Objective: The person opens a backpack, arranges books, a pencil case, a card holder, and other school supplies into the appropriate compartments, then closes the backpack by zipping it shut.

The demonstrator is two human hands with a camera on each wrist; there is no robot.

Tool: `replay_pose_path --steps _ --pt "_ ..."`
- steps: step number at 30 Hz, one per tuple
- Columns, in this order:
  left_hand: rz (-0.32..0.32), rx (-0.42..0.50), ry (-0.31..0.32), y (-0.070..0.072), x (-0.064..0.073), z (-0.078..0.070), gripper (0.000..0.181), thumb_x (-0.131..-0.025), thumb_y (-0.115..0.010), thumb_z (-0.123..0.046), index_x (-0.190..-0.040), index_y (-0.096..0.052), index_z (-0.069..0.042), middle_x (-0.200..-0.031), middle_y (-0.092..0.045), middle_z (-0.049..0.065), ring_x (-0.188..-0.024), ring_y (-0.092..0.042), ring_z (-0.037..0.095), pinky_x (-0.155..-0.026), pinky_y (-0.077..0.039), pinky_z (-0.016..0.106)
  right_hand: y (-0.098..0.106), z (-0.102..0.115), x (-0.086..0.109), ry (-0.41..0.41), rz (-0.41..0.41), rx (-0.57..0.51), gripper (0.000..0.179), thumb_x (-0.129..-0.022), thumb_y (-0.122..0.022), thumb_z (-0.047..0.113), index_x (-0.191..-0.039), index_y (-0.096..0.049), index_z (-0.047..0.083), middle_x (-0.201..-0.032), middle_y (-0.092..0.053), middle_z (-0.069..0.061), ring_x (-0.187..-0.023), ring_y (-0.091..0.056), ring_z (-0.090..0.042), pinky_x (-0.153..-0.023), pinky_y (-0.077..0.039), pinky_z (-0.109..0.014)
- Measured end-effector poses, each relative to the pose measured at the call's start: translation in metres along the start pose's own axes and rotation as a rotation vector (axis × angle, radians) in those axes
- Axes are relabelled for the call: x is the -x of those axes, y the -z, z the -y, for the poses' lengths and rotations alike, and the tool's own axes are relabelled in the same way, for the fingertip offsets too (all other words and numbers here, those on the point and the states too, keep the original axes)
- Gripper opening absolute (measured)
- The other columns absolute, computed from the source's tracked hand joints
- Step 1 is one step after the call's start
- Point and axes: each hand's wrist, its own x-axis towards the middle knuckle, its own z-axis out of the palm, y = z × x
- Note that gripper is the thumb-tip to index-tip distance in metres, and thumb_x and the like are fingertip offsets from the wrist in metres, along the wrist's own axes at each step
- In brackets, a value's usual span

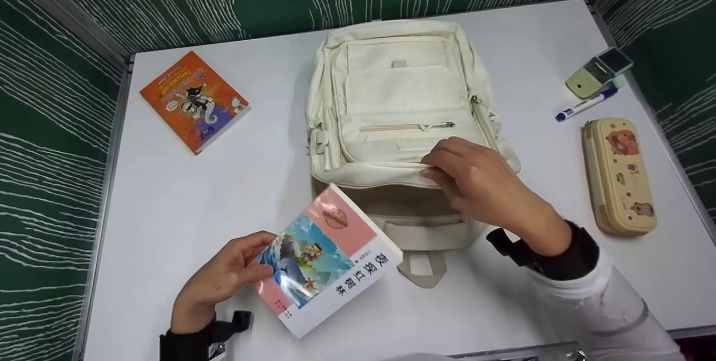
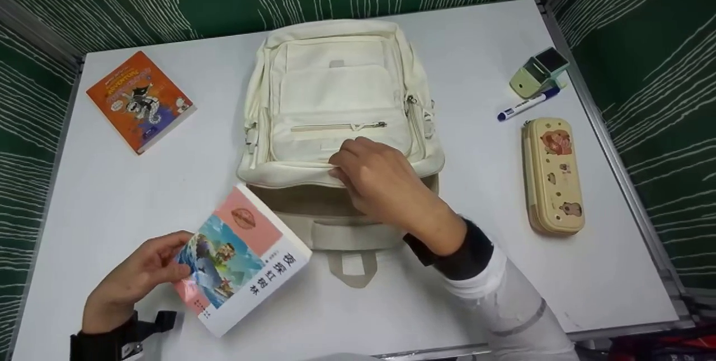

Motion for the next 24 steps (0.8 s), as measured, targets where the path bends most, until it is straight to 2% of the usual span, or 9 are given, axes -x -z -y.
replay_pose_path --steps 3,6,10,13,15,19,22,24 --pt "0.042 -0.035 0.073 -0.002 -0.015 -0.002 0.036 -0.102 -0.057 0.004 -0.136 -0.051 0.015 -0.119 -0.072 0.017 -0.098 -0.071 0.015 -0.084 -0.057 0.025 0.001 0.0 -0.002 -0.009 0.005 0.0 0.008 -0.093 -0.075 -0.002 -0.097 -0.07 0.002 -0.089 -0.064 -0.006 -0.079 -0.058 -0.02 -0.067 -0.052 -0.035" --pt "0.024 -0.057 0.167 -0.005 -0.03 -0.003 0.04 -0.102 -0.059 0.001 -0.139 -0.051 0.014 -0.12 -0.071 0.023 -0.099 -0.072 0.017 -0.085 -0.057 0.026 0.002 0.001 -0.003 -0.014 0.011 0.002 0.008 -0.093 -0.075 -0.002 -0.098 -0.07 0.002 -0.089 -0.064 -0.005 -0.079 -0.057 -0.02 -0.067 -0.051 -0.035" --pt "-0.074 -0.08 0.274 -0.008 -0.048 -0.002 0.044 -0.101 -0.06 0.001 -0.142 -0.05 0.013 -0.117 -0.071 0.023 -0.097 -0.072 0.018 -0.085 -0.056 0.026 0.001 0.001 -0.004 -0.008 0.016 -0.001 0.009 -0.092 -0.076 -0.001 -0.098 -0.071 0.002 -0.089 -0.065 -0.005 -0.08 -0.058 -0.021 -0.068 -0.052 -0.036" --pt "-0.17 -0.066 0.324 -0.011 -0.06 0.0 0.046 -0.1 -0.059 0.002 -0.144 -0.049 0.013 -0.114 -0.072 0.019 -0.095 -0.071 0.017 -0.084 -0.055 0.025 0.0 0.001 -0.004 0.01 0.019 -0.011 0.009 -0.092 -0.076 -0.002 -0.099 -0.071 0.002 -0.09 -0.065 -0.005 -0.081 -0.059 -0.021 -0.069 -0.053 -0.036" --pt "-0.222 -0.028 0.341 -0.015 -0.068 0.001 0.048 -0.1 -0.058 0.001 -0.145 -0.047 0.014 -0.112 -0.073 0.017 -0.094 -0.071 0.017 -0.081 -0.055 0.025 -0.001 0.001 -0.003 0.025 0.02 -0.021 0.011 -0.091 -0.076 -0.003 -0.1 -0.071 0.002 -0.092 -0.066 -0.005 -0.082 -0.06 -0.021 -0.07 -0.054 -0.037" --pt "-0.275 0.07 0.334 -0.029 -0.089 -0.002 0.046 -0.102 -0.055 0.0 -0.145 -0.044 0.014 -0.103 -0.075 0.017 -0.08 -0.074 0.017 -0.062 -0.059 0.028 -0.001 0.0 -0.003 0.062 0.016 -0.031 0.016 -0.089 -0.078 -0.005 -0.101 -0.071 0.003 -0.095 -0.067 -0.005 -0.085 -0.062 -0.021 -0.072 -0.055 -0.038" --pt "-0.299 0.125 0.308 -0.043 -0.108 -0.005 0.046 -0.103 -0.054 0.0 -0.145 -0.042 0.013 -0.099 -0.073 0.024 -0.069 -0.073 0.018 -0.05 -0.057 0.03 0.0 0.0 -0.003 0.102 0.011 -0.035 0.018 -0.088 -0.079 -0.005 -0.102 -0.072 0.003 -0.096 -0.069 -0.005 -0.085 -0.063 -0.021 -0.071 -0.056 -0.037" --pt "-0.337 0.168 0.279 -0.054 -0.123 -0.006 0.05 -0.102 -0.055 0.001 -0.148 -0.04 0.012 -0.116 -0.069 0.025 -0.066 -0.071 0.018 -0.049 -0.056 0.031 0.0 0.001 -0.004 0.125 0.012 -0.047 0.017 -0.089 -0.078 -0.004 -0.103 -0.072 0.004 -0.096 -0.069 -0.005 -0.084 -0.063 -0.021 -0.07 -0.056 -0.036"
